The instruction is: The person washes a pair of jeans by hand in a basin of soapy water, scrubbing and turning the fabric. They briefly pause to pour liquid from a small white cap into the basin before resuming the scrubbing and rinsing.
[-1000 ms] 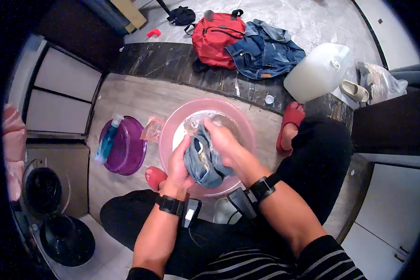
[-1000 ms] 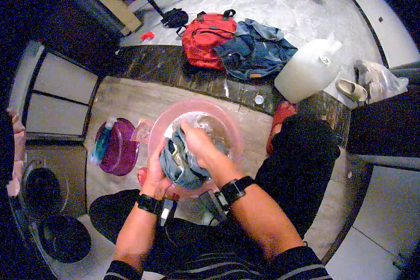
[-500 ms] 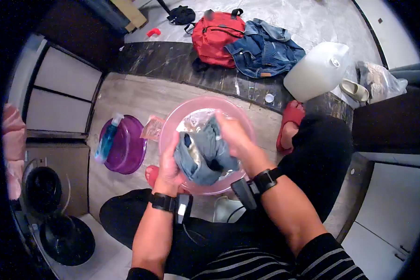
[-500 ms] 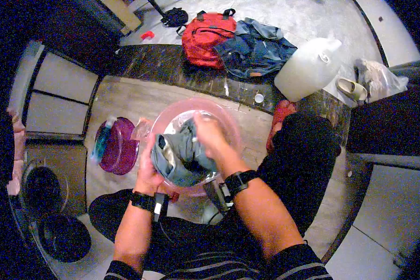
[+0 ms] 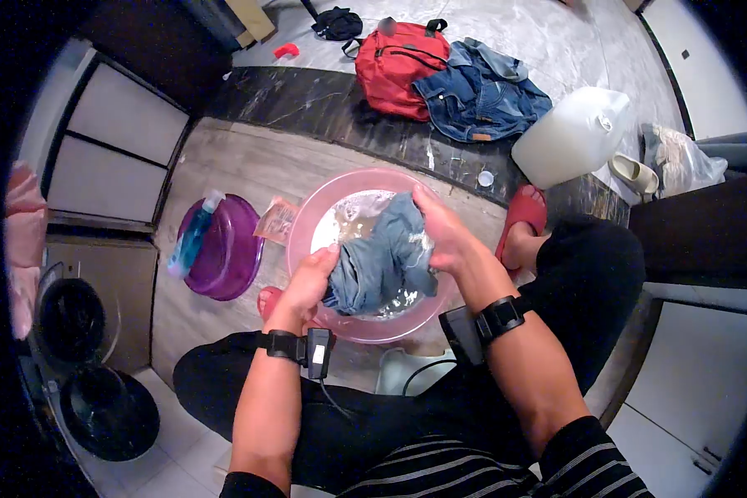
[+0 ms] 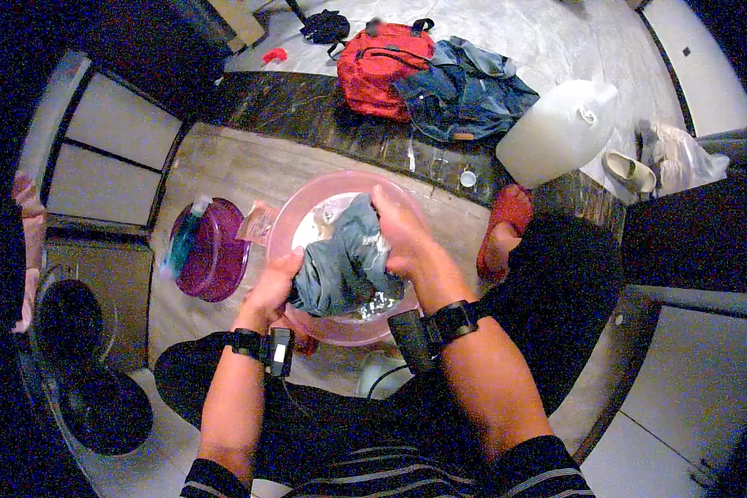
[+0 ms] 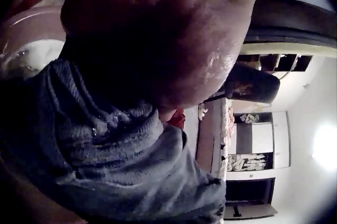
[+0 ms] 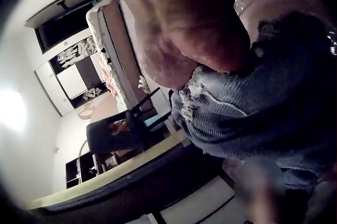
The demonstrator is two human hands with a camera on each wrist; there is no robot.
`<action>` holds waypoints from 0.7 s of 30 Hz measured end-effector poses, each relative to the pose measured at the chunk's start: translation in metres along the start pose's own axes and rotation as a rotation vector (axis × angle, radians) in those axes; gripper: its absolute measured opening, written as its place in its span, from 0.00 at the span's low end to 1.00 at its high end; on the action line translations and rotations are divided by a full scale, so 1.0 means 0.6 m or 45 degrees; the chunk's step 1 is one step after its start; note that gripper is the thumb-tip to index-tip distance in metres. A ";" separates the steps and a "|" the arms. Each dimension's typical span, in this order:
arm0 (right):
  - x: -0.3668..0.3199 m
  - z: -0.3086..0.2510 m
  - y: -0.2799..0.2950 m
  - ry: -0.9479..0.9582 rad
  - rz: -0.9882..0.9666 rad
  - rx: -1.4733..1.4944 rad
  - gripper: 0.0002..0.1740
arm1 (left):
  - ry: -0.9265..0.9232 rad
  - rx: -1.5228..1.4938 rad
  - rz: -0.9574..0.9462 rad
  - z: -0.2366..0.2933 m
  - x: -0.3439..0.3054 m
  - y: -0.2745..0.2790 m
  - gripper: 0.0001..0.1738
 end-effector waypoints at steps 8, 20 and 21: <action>-0.004 -0.005 -0.001 0.041 -0.199 0.010 0.28 | 0.018 0.339 -0.270 0.009 -0.013 -0.056 0.35; -0.011 -0.035 0.030 0.165 0.248 -0.262 0.31 | -0.368 -0.212 -0.112 0.046 -0.029 -0.003 0.21; -0.014 -0.038 0.029 0.208 0.301 -0.360 0.30 | -0.401 -0.228 -0.121 0.054 -0.035 0.000 0.24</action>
Point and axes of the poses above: each hand's wrist, its own x-axis towards the middle knuckle, its own y-axis out of the back of the hand, z = x × y, the point moved 5 cm from there along x, towards the middle knuckle, and after that the axes turned 5 degrees about -z, right-handed, at the moved point
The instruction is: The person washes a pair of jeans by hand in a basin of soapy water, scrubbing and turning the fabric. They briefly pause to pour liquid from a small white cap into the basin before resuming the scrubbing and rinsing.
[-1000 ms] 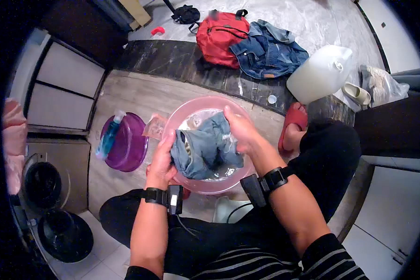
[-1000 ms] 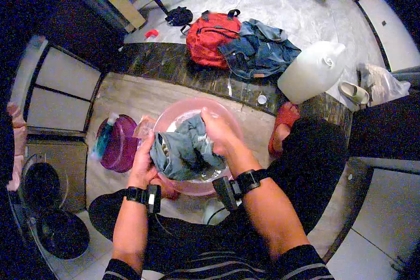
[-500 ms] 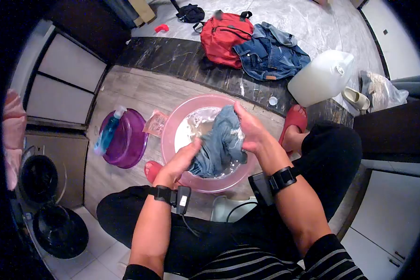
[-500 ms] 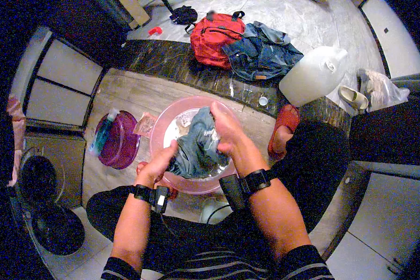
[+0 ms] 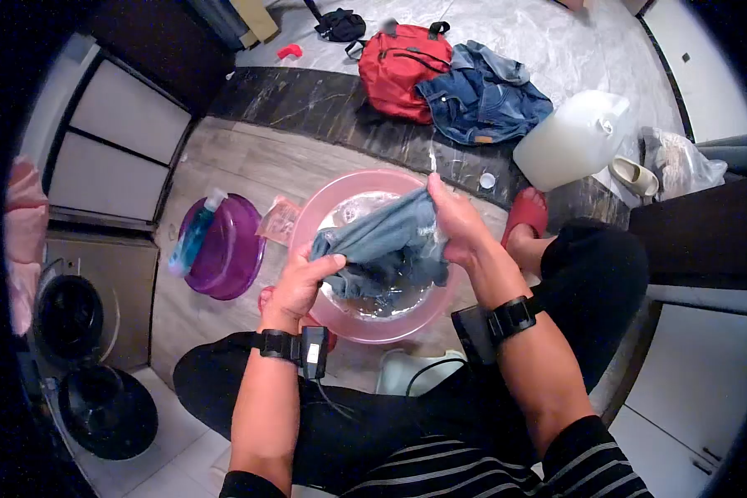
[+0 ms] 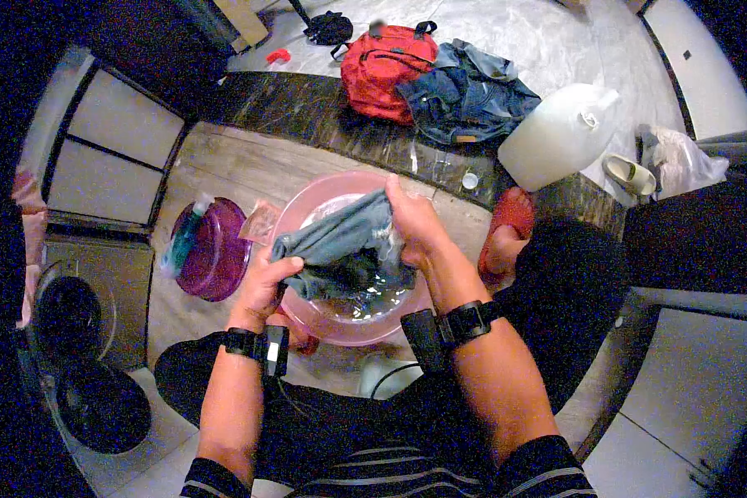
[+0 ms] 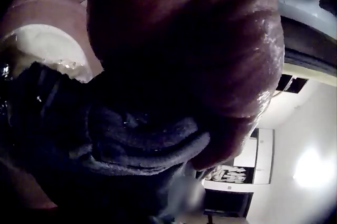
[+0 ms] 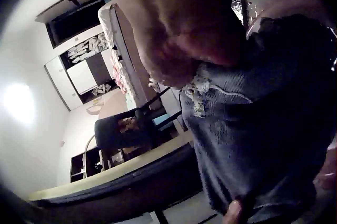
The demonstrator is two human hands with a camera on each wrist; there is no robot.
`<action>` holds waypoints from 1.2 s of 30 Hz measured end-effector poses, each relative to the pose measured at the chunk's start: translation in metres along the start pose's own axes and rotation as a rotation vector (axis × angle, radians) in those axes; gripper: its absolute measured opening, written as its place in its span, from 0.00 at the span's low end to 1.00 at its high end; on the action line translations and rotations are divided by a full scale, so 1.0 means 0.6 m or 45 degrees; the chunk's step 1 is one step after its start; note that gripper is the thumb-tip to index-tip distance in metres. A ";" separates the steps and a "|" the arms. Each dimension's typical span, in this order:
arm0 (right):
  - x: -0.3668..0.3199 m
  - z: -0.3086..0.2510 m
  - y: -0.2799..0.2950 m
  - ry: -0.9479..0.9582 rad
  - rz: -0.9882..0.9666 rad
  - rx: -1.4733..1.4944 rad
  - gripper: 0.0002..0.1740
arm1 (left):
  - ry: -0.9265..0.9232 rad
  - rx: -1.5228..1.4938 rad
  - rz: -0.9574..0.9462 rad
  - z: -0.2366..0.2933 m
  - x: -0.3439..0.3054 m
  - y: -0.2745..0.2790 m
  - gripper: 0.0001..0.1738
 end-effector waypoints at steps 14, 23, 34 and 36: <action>-0.074 -0.002 -0.072 0.427 -0.548 -1.055 0.40 | -0.182 -0.882 -0.065 0.053 -0.007 -0.026 0.28; -0.036 0.010 -0.003 0.341 -0.310 -1.061 0.29 | -0.120 -0.853 -0.052 0.040 -0.001 -0.012 0.29; -0.002 -0.007 -0.009 0.639 0.012 -0.455 0.22 | 0.045 -0.715 -0.083 -0.023 0.023 -0.044 0.25; -0.050 -0.020 -0.061 0.680 0.077 -0.656 0.22 | 0.062 -0.817 -0.027 -0.025 0.027 -0.052 0.25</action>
Point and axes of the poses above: each hand's wrist, its own x-axis towards the middle knuckle, its own y-axis out of the back of the hand, z = x × y, the point moved 5 cm from there along x, towards the middle knuckle, and after that the axes turned 5 degrees about -z, right-handed, at the moved point
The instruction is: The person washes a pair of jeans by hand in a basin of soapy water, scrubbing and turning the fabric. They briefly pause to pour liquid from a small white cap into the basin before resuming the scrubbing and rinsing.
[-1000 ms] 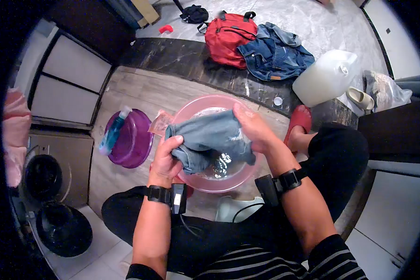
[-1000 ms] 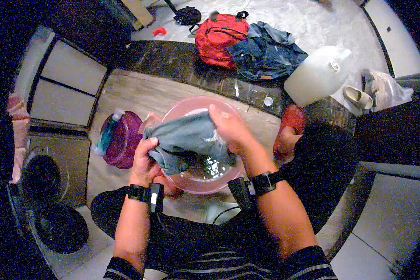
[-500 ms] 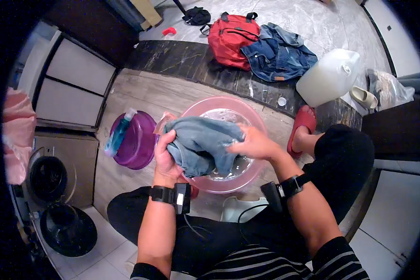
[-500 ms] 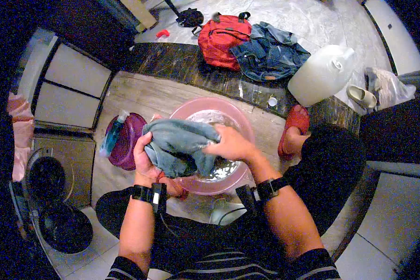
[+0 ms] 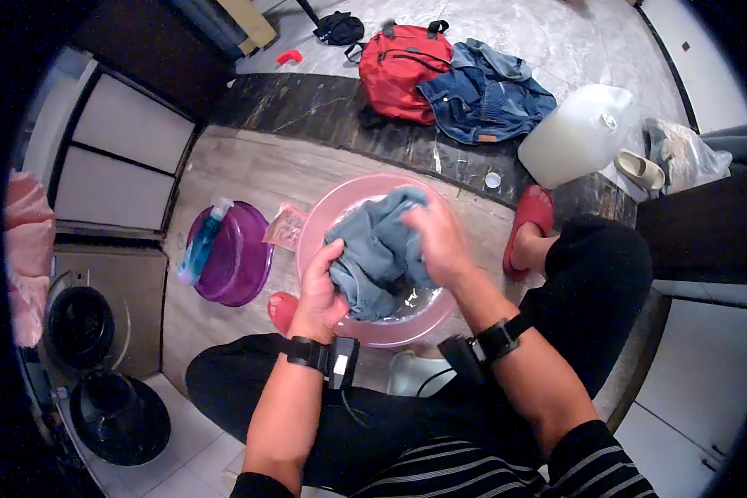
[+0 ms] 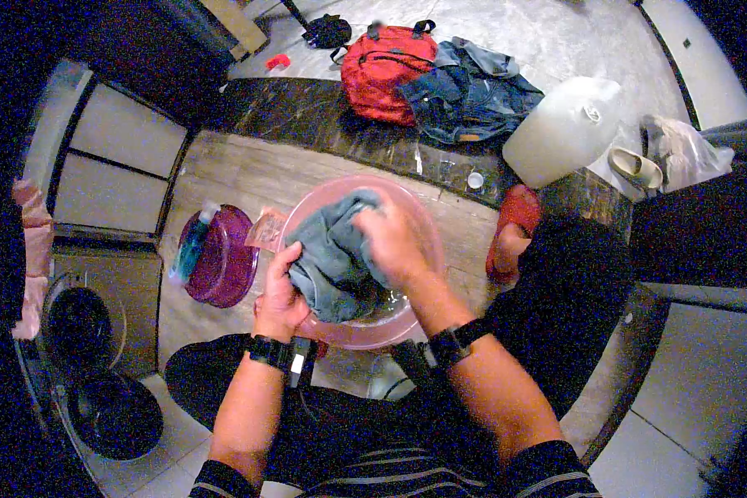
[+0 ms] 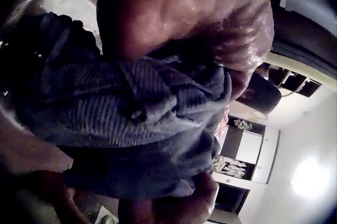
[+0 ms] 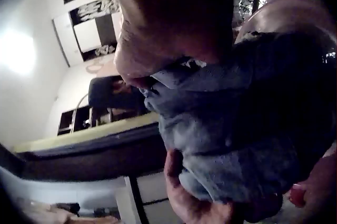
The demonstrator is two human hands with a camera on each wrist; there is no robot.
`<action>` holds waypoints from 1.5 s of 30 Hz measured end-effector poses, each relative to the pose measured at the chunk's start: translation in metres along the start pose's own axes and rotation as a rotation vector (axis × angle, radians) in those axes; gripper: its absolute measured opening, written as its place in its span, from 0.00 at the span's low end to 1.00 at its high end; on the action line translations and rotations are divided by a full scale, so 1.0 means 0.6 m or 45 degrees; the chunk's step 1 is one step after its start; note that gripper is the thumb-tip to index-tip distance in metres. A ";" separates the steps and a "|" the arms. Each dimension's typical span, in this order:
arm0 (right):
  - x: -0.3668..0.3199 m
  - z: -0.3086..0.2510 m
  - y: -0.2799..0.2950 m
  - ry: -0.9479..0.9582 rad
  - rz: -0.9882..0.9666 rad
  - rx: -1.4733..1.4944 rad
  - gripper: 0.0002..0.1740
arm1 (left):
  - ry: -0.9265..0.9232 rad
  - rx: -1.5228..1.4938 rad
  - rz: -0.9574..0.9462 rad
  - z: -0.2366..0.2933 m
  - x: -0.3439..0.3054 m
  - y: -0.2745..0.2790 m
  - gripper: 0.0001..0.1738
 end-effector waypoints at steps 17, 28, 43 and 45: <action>0.005 0.115 -0.051 -0.696 0.052 0.397 0.28 | -0.140 0.375 0.299 -0.034 -0.002 -0.023 0.20; 0.026 0.132 -0.025 -0.455 -0.050 -0.613 0.34 | 0.097 0.361 0.232 -0.045 0.008 0.004 0.25; 0.053 0.224 0.010 -0.380 -0.096 -0.593 0.39 | -0.082 1.545 0.683 -0.030 0.077 0.168 0.28; 0.041 0.240 0.007 -0.250 -0.117 -0.787 0.36 | -0.147 1.884 0.604 -0.065 0.083 0.187 0.29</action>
Point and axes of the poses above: each hand's wrist, its own x-axis towards the middle knuckle, its own y-axis out of the back of the hand, z = x × y, the point moved 5 cm from there along x, towards the middle knuckle, and after that the axes turned 5 degrees about -z, right-handed, at the moved point
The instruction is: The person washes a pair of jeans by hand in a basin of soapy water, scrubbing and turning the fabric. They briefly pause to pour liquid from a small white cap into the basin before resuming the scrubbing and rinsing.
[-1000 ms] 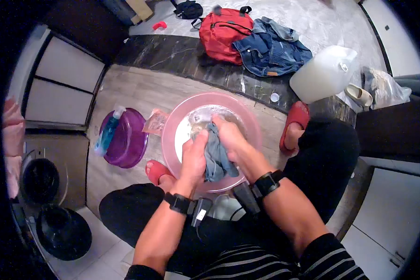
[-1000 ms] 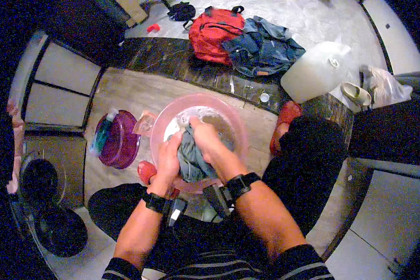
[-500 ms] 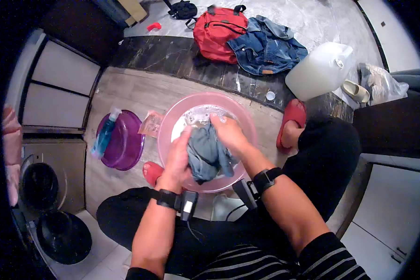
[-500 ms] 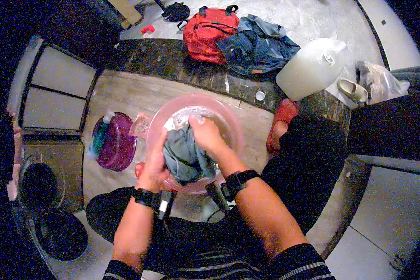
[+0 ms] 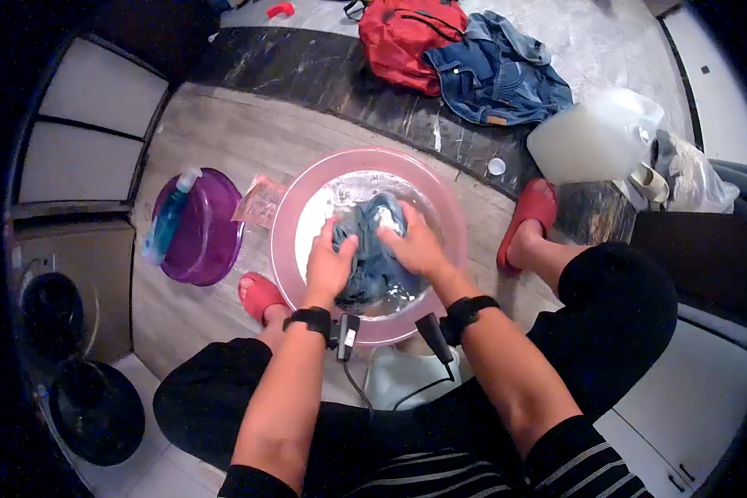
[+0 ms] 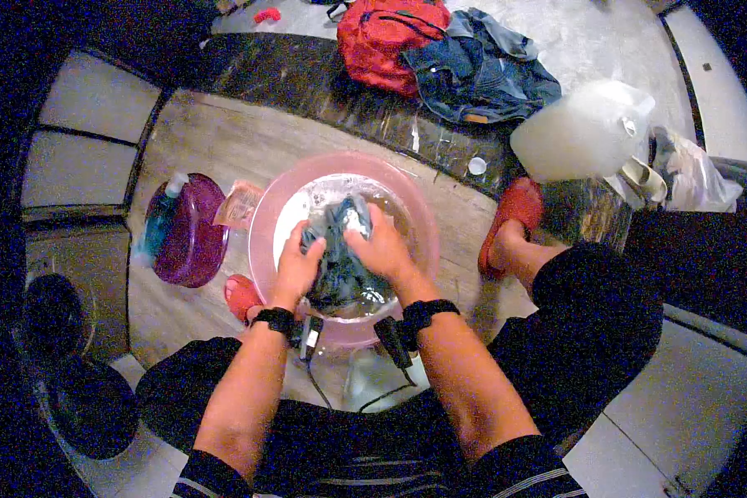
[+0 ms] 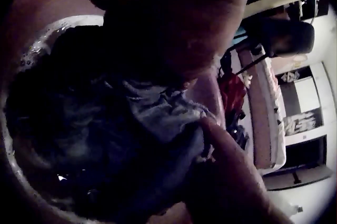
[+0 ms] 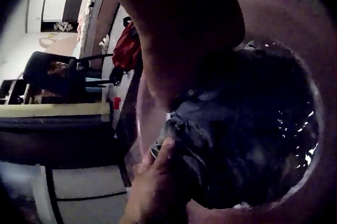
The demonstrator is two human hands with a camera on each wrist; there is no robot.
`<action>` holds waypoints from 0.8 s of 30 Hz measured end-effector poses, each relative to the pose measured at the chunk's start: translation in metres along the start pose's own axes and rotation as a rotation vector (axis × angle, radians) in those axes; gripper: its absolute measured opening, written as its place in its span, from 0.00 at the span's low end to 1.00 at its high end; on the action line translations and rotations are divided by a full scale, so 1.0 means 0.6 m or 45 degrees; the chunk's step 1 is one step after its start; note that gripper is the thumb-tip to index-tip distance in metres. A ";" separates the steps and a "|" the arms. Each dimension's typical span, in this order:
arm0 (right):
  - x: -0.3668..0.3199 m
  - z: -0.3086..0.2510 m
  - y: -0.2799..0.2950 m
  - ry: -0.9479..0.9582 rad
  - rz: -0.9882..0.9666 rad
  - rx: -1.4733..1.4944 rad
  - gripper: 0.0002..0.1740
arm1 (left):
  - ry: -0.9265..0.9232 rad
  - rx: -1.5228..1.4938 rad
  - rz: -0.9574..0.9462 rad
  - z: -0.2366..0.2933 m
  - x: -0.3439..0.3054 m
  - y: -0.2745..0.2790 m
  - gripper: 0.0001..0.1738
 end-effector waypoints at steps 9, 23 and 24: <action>0.025 0.081 -0.074 -0.546 -0.275 -0.443 0.28 | 0.459 0.226 -0.109 -0.111 -0.005 -0.070 0.28; 0.075 0.105 -0.084 -0.722 -0.340 -0.579 0.19 | 0.518 0.112 -0.593 -0.200 0.042 -0.112 0.31; 0.078 0.112 -0.088 -0.604 -0.213 -0.362 0.21 | 0.467 -0.056 -0.571 -0.186 0.039 -0.101 0.33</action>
Point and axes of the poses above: each hand's wrist, its own x-axis towards the middle knuckle, its own y-axis out of the back of the hand, z = x × y, the point moved 5 cm from there along x, towards the middle knuckle, and after that the axes turned 5 degrees about -z, right-handed, at the moved point
